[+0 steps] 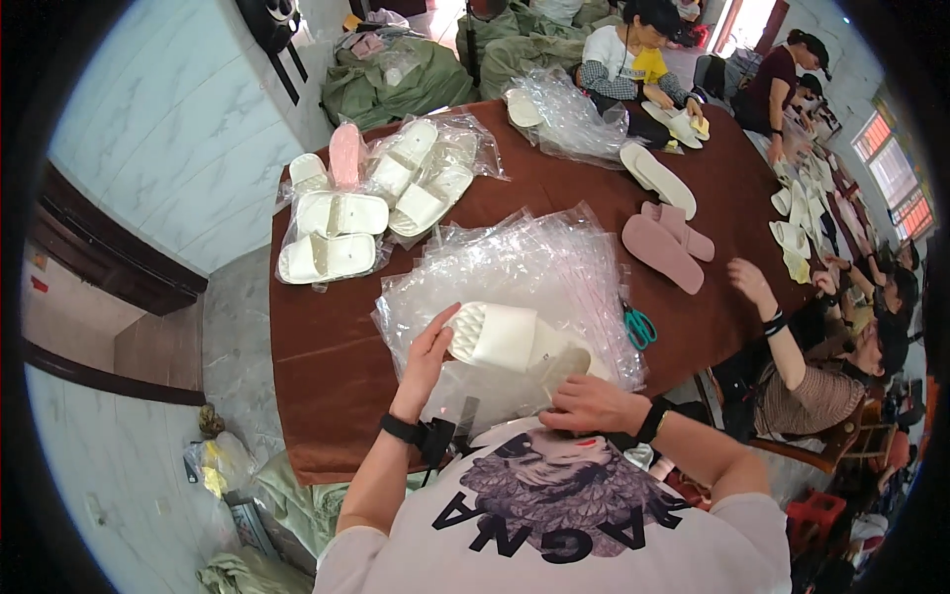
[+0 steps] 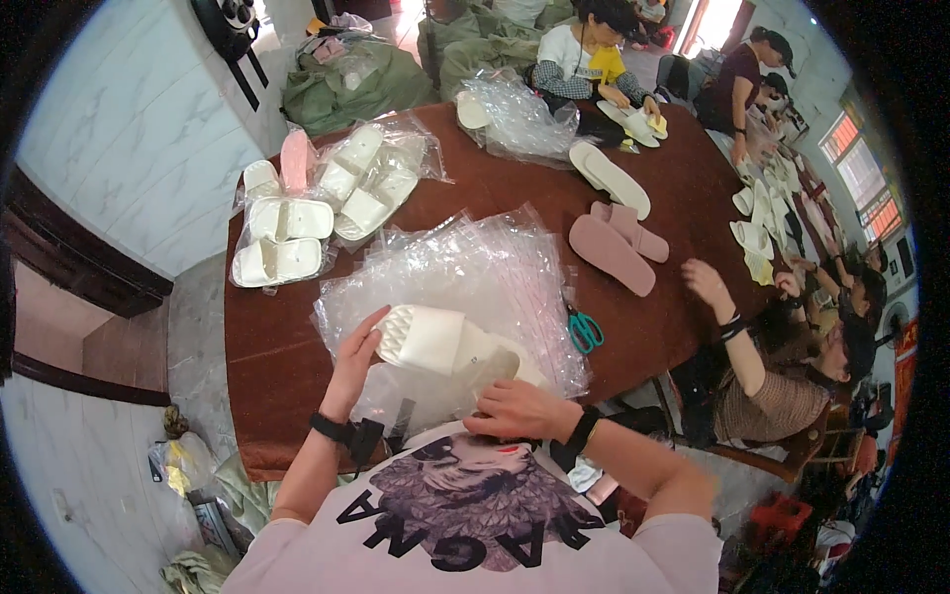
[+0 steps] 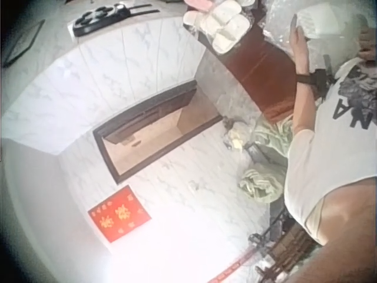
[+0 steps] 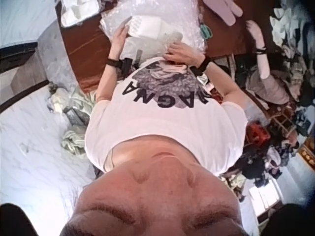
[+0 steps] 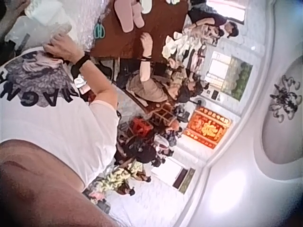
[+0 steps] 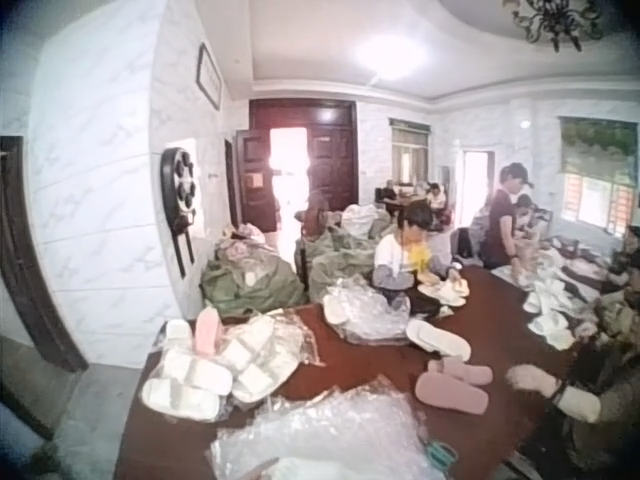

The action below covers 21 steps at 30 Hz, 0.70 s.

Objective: The recorder is trimming threads from white slippers and packing them into plastic bags at a work table.

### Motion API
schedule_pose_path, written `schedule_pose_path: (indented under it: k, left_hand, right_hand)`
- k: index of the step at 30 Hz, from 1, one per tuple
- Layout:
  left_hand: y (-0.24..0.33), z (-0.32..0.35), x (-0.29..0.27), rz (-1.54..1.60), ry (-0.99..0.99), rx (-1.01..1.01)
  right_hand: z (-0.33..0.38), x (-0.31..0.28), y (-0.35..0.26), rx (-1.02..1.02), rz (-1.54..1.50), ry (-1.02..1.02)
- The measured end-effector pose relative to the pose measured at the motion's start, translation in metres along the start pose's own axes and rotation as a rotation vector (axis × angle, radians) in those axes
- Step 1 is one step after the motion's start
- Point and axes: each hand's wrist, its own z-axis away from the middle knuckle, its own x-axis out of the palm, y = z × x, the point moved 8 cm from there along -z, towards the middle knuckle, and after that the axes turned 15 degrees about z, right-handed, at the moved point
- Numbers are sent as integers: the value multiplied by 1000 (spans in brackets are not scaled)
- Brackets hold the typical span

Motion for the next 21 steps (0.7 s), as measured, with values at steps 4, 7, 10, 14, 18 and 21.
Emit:
schedule_pose_path:
  k: [4, 7, 10, 14, 18, 21]
  left_hand:
    - [-9, -22, 13, -288, -307, -2]
    - [-9, -30, 34, -178, -340, -221]
    - [-36, -41, 30, -157, -229, -231]
    - [-69, -28, 40, 63, -177, -398]
    - [-40, -27, 43, -53, -268, -276]
    - [-1, -32, 34, -124, -310, -224]
  right_hand:
    - [-5, -1, -14, -51, -113, 72]
    - [-7, -7, 2, -53, -128, 28]
    - [2, -1, 47, 279, -74, 142]
    - [24, 17, 84, 525, -118, 184]
    - [82, 9, 179, 795, 214, -52]
    - [124, -15, 247, 1029, 267, -44]
